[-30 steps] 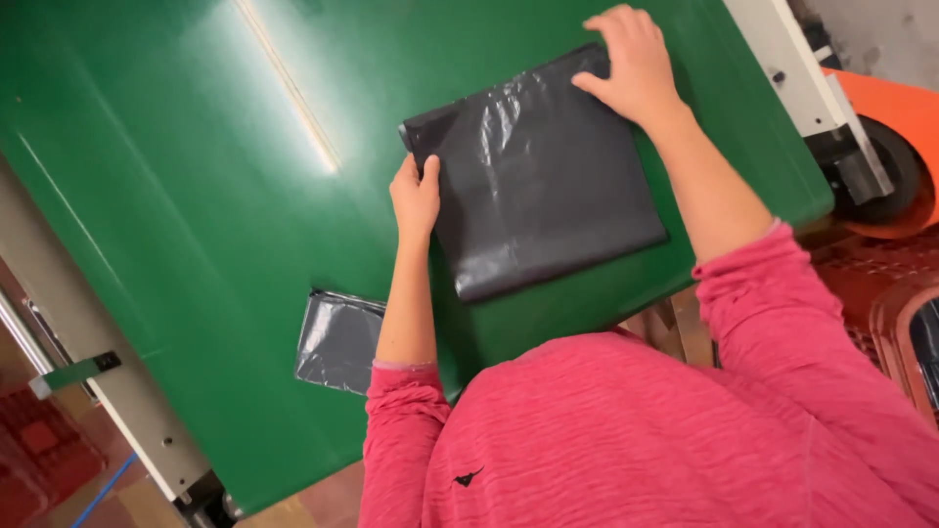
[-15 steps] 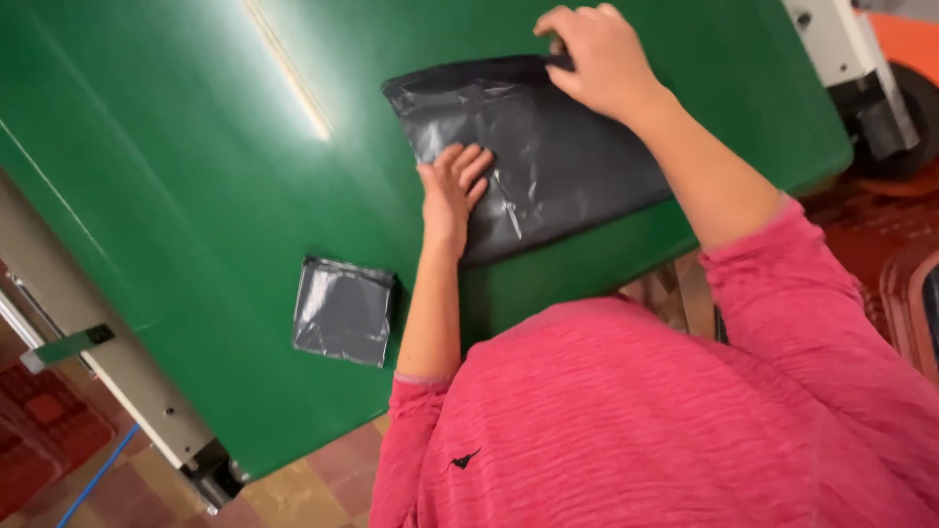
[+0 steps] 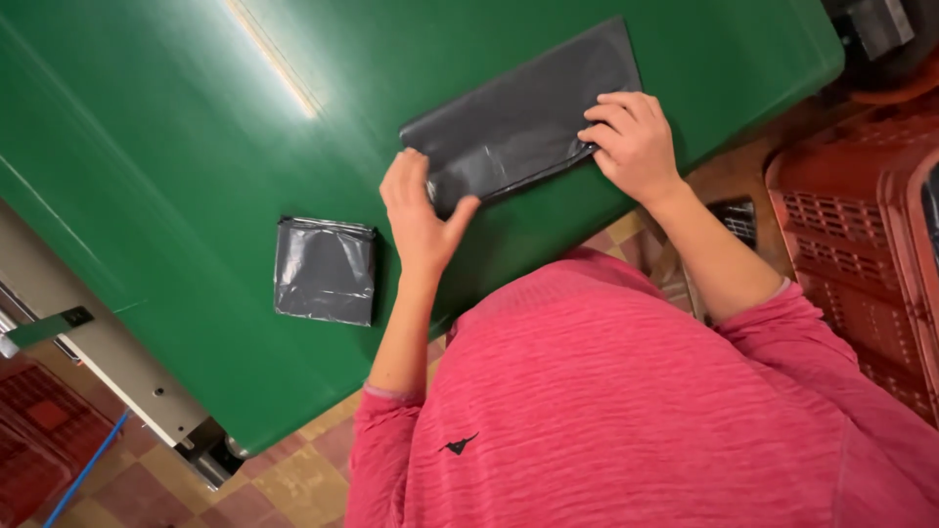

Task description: Folding black plastic bags on a conveyor belt and stacking them in a crate.

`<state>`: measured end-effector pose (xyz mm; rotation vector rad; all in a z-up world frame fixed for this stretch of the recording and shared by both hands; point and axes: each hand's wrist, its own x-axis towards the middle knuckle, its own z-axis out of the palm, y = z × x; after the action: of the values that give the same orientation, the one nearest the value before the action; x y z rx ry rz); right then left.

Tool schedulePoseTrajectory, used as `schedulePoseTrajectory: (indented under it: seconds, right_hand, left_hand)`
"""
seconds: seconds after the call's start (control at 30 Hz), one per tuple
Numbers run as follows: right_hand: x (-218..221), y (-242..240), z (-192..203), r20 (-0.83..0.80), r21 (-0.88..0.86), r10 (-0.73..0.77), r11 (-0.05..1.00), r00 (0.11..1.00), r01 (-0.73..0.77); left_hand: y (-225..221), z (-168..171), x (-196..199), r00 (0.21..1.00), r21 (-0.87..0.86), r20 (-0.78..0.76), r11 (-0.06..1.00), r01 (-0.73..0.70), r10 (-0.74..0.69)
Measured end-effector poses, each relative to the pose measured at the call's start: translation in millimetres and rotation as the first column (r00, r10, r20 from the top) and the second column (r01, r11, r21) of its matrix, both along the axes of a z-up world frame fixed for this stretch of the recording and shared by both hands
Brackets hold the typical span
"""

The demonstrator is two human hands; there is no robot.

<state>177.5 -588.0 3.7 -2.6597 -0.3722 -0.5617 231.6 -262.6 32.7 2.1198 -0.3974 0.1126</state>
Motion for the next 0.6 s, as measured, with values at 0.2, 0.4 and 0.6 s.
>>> schedulePoseTrajectory:
  seconds: [0.2, 0.4, 0.6]
  right_hand:
    - [-1, 31, 50, -0.05, -0.062, 0.067, 0.996, 0.997, -0.07]
    - [-35, 84, 8, -0.123, 0.162, 0.388, 0.916, 0.913, -0.368]
    - [-75, 54, -67, -0.46, 0.833, 0.303, 0.472, 0.834, 0.288]
  left_hand:
    - [14, -39, -11, 0.836, 0.736, 0.271, 0.663, 0.14, -0.477]
    - [-40, 0, 11, 0.692, 0.478, -0.115, 0.571, 0.667, -0.713]
    - [-104, -67, 111, 0.437, -0.27, -0.68, 0.755, 0.597, -0.589]
